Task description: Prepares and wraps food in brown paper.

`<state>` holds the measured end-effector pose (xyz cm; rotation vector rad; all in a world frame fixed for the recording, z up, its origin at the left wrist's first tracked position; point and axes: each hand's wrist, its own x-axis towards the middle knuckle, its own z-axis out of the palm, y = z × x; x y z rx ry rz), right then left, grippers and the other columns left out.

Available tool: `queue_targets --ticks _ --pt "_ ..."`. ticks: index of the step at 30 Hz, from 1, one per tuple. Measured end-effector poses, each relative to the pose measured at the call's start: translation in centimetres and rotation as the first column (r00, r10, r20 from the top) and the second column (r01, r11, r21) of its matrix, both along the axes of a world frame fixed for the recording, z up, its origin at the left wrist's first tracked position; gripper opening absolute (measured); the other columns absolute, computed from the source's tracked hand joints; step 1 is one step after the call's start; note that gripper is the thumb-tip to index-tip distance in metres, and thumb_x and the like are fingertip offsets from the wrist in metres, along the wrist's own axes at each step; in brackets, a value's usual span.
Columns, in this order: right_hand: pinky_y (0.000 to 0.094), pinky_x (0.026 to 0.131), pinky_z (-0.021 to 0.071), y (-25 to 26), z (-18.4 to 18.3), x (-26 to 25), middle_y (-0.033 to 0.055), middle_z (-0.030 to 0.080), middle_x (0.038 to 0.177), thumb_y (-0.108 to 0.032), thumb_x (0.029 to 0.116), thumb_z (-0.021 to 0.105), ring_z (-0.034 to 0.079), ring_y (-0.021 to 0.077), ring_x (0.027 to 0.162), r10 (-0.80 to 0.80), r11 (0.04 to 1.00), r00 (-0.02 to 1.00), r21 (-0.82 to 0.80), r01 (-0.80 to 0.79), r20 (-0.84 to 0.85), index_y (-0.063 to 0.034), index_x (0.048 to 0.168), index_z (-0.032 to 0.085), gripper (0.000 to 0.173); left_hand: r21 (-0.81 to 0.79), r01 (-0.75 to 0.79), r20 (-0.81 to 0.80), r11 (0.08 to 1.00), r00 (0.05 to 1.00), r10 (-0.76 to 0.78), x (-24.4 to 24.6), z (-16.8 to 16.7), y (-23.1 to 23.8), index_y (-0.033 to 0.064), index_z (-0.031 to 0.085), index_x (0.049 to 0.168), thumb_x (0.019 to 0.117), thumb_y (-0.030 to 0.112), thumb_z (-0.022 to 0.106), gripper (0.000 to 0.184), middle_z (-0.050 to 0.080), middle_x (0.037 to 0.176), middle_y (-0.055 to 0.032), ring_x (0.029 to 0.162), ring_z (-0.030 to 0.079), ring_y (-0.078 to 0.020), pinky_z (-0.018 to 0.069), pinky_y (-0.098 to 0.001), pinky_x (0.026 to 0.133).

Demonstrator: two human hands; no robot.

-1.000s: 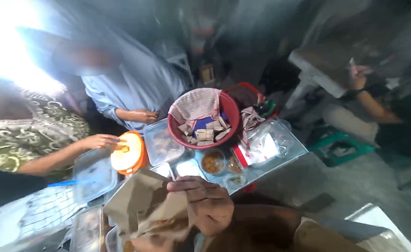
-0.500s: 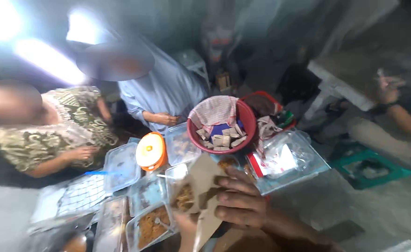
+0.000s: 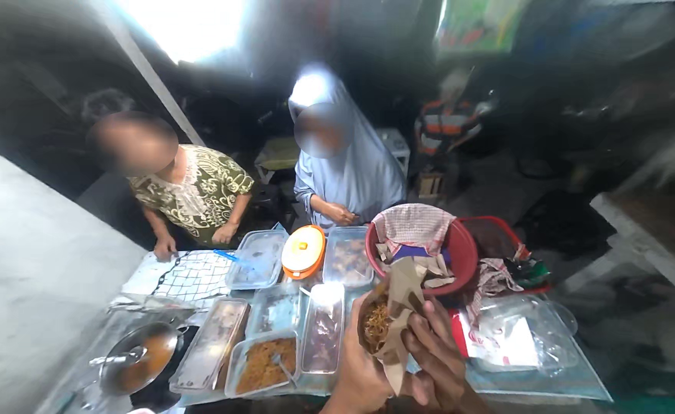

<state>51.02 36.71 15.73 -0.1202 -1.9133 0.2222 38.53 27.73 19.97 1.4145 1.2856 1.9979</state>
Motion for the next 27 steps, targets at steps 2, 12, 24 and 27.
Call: queue_targets --ticks 2,12,24,27 --pt "0.0511 0.125 0.0294 0.0 -0.4 0.1 -0.0028 0.050 0.157 -0.042 0.1110 0.022 0.040 0.0222 0.149 0.052 0.997 0.997 -0.050 -0.055 -0.062 -0.0191 0.150 0.049 0.053 0.002 -0.017 -0.020 1.000 1.000 0.017 -0.2 0.2 0.0 0.0032 0.049 0.142 0.0754 0.044 0.089 0.088 0.065 0.131 0.0002 0.118 0.064 -0.0059 0.0550 -0.0268 0.103" --pt "0.0462 0.116 0.0424 5.0 7.5 1.5 0.0058 0.053 0.150 -0.053 0.1025 0.053 0.046 0.0263 0.142 0.205 0.916 0.979 -0.354 -0.189 0.009 -0.0220 0.140 0.062 0.049 0.082 0.080 -0.013 0.993 0.997 -0.080 -1.0 -1.2 0.1 0.0029 0.055 0.139 0.0852 0.021 0.083 0.063 0.066 0.132 -0.0066 0.118 0.066 -0.0154 0.0570 -0.0336 0.103" --pt "0.0394 0.090 0.0584 5.2 7.1 -0.7 0.0101 0.065 0.125 -0.035 0.1069 0.052 0.067 0.0231 0.105 0.454 0.340 0.777 -0.721 -0.604 -0.437 -0.0158 0.120 0.066 0.027 0.148 0.072 -0.022 0.986 0.997 -0.069 -0.8 -2.8 -0.3 0.0072 0.054 0.140 0.0848 0.020 0.084 0.064 0.065 0.132 -0.0066 0.118 0.065 -0.0176 0.0569 -0.0351 0.103" --pt "0.0345 0.101 0.0538 3.3 5.6 -0.5 -0.0032 0.065 0.128 -0.037 0.1066 0.054 0.063 0.0157 0.118 0.129 0.721 0.919 -0.600 -0.345 -0.373 -0.0245 0.130 0.063 0.028 0.160 0.014 -0.026 0.987 1.000 -0.010 -0.9 -2.7 -0.4 0.0065 0.055 0.139 0.0842 0.016 0.084 0.063 0.065 0.133 -0.0079 0.119 0.066 -0.0190 0.0578 -0.0363 0.102"
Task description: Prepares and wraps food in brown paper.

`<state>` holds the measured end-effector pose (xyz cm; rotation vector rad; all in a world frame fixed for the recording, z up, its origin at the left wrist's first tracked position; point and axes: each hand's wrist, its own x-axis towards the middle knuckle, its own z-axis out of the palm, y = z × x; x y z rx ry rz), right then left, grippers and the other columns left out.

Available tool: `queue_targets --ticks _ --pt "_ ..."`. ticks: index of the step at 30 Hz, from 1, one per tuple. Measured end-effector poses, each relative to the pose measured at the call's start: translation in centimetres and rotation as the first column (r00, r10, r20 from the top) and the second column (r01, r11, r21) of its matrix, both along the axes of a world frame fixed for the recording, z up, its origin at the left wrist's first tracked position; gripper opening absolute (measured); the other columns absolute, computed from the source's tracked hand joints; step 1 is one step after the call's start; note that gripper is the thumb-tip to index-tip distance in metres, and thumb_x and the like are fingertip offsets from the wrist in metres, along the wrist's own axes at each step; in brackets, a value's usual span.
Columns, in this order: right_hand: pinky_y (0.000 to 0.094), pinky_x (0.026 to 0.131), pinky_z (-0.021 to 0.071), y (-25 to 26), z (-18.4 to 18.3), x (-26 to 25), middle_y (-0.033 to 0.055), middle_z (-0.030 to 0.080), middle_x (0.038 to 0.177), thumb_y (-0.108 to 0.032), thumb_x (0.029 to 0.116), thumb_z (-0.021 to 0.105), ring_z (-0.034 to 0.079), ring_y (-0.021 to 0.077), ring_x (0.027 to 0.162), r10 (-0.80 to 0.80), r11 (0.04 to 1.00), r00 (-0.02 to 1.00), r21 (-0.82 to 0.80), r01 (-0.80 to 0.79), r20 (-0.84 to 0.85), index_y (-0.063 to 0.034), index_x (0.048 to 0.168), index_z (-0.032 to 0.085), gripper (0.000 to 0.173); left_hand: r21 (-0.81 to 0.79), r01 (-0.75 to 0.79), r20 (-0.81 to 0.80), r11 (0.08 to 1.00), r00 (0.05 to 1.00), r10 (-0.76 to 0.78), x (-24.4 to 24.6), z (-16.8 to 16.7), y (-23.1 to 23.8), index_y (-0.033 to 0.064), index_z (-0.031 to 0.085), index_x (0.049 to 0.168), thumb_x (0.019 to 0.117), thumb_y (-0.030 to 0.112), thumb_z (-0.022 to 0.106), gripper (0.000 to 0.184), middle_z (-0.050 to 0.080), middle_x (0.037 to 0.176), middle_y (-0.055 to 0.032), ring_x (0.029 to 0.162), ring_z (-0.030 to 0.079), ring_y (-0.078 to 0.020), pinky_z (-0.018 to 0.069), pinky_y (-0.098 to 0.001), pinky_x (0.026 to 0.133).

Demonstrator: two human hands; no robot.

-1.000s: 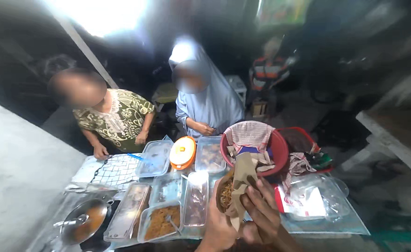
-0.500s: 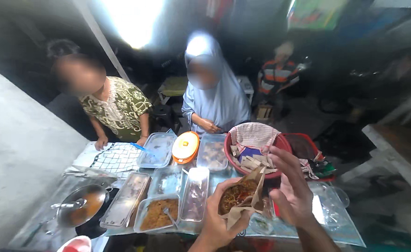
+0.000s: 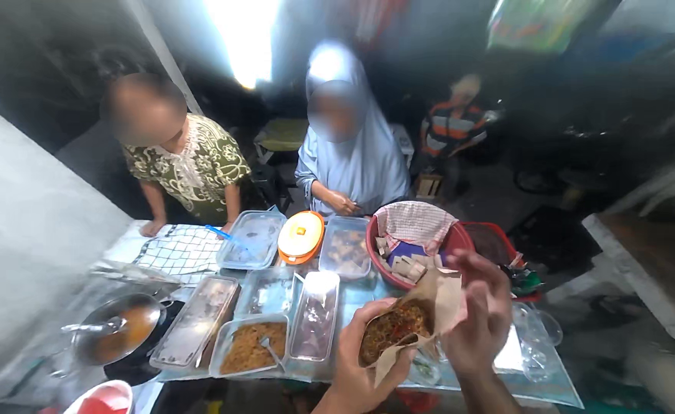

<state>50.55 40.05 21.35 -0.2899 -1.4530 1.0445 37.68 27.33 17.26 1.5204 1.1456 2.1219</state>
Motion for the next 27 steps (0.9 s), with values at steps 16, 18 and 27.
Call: queue_targets --ticks 16,18,27 --pt "0.0424 0.123 0.0378 -3.7 -5.5 -1.1 0.0139 0.045 0.158 -0.040 0.1104 0.035 0.044 0.0245 0.146 0.191 0.933 0.903 0.216 -0.289 0.385 -0.0073 0.158 0.036 0.058 -0.153 -0.053 -0.251 0.987 0.968 0.013 -2.6 0.5 -1.0 0.0052 0.065 0.121 0.0852 0.028 0.082 0.046 0.056 0.134 -0.0144 0.127 0.056 -0.0199 0.0524 -0.0339 0.106" --pt "0.0399 0.121 0.0416 -3.9 -5.6 -0.9 0.0108 0.050 0.155 -0.041 0.1104 0.040 0.049 0.0215 0.142 0.247 0.930 0.888 0.162 -0.329 0.387 -0.0083 0.155 0.041 0.056 -0.238 -0.062 -0.271 0.969 0.962 -0.005 -3.1 0.8 -1.4 0.0087 0.066 0.122 0.0834 0.031 0.083 0.048 0.052 0.135 -0.0143 0.127 0.053 -0.0189 0.0509 -0.0320 0.106" --pt "0.0559 0.123 0.0331 -3.4 -6.1 -0.4 0.0081 0.066 0.137 -0.046 0.1024 0.058 0.053 0.0307 0.138 0.444 0.870 0.830 0.059 -0.489 0.337 -0.0149 0.141 0.058 0.049 -0.318 0.163 -0.149 0.934 0.964 -0.219 -4.2 0.9 -2.4 0.0131 0.022 0.151 0.0728 0.020 0.094 0.106 0.052 0.142 -0.0102 0.125 0.060 -0.0221 0.0540 -0.0382 0.107"
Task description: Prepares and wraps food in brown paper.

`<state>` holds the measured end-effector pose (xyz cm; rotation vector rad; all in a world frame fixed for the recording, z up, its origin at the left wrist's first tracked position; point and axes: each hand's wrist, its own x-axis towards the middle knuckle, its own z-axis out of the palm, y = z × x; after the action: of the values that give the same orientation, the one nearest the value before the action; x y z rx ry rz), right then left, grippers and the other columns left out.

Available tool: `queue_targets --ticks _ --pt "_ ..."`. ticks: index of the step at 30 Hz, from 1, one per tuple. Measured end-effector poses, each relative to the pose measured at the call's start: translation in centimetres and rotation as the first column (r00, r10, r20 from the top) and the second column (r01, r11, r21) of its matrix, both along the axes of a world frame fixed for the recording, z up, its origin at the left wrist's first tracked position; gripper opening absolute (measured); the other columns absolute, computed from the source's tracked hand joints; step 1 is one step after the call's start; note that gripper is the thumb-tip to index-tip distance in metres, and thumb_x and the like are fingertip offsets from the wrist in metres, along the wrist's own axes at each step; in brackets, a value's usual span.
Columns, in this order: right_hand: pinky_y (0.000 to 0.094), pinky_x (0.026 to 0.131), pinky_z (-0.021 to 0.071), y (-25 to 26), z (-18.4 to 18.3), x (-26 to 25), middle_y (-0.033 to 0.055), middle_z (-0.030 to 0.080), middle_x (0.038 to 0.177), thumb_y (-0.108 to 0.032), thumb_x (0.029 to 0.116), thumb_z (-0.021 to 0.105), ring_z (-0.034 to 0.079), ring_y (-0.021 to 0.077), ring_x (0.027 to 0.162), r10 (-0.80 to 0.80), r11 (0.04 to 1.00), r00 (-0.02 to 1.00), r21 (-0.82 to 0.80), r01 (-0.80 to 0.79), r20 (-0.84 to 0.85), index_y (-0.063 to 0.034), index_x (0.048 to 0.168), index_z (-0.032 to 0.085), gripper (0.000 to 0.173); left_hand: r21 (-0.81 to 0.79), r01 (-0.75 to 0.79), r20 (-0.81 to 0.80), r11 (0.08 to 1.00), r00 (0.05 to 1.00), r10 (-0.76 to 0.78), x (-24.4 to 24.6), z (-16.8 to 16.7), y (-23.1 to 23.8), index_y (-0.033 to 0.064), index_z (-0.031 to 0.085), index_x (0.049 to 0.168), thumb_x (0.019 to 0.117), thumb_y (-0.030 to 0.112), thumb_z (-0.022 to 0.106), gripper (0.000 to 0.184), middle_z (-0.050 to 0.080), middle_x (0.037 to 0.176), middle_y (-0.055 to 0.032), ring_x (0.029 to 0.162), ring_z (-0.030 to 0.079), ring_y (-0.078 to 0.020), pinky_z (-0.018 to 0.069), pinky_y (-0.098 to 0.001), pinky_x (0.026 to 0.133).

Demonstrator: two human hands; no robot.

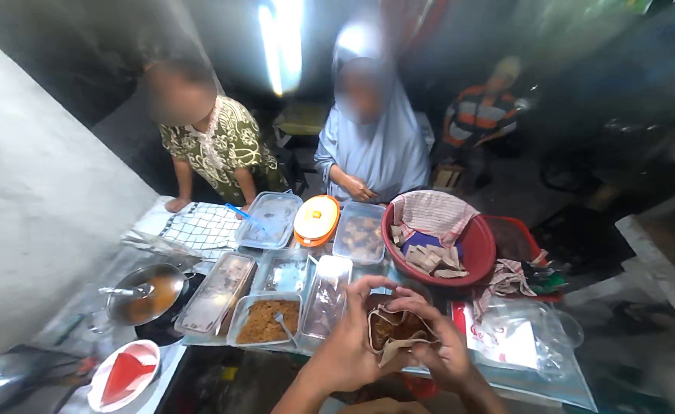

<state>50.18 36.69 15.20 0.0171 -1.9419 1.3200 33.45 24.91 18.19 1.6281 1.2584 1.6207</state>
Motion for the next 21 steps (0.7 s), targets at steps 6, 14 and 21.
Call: queue_targets --ticks 6,14,21 --pt "0.0398 0.105 0.0536 0.7 0.4 0.6 0.0071 0.065 0.129 -0.044 0.0986 0.066 0.061 0.0210 0.121 0.010 0.999 0.999 -0.042 -0.009 0.039 -0.0147 0.138 0.060 0.049 -0.004 0.077 0.105 0.997 0.992 -0.076 0.4 -0.2 -0.1 0.0099 0.047 0.122 0.0780 0.028 0.091 0.064 0.053 0.140 -0.0125 0.125 0.058 -0.0218 0.0543 -0.0357 0.102" --pt "0.0390 0.104 0.0518 1.0 0.7 0.6 0.0050 0.069 0.121 -0.049 0.0979 0.066 0.062 0.0203 0.118 -0.096 0.995 0.993 -0.042 0.093 -0.067 -0.0139 0.125 0.068 0.044 0.061 0.090 0.263 0.994 0.959 -0.103 0.8 -1.1 0.2 0.0121 0.059 0.114 0.0874 0.025 0.083 0.038 0.058 0.138 -0.0100 0.124 0.061 -0.0219 0.0577 -0.0345 0.097" --pt "0.0337 0.091 0.0608 3.0 2.8 0.8 0.0034 0.072 0.105 -0.021 0.0940 0.076 0.069 0.0154 0.104 -0.059 0.998 0.998 0.011 0.059 0.018 -0.0077 0.106 0.073 0.018 0.025 0.023 0.145 0.999 0.989 -0.026 0.4 -1.0 1.3 0.0137 0.064 0.111 0.0938 0.023 0.076 0.022 0.063 0.128 -0.0062 0.114 0.065 -0.0211 0.0605 -0.0361 0.092"
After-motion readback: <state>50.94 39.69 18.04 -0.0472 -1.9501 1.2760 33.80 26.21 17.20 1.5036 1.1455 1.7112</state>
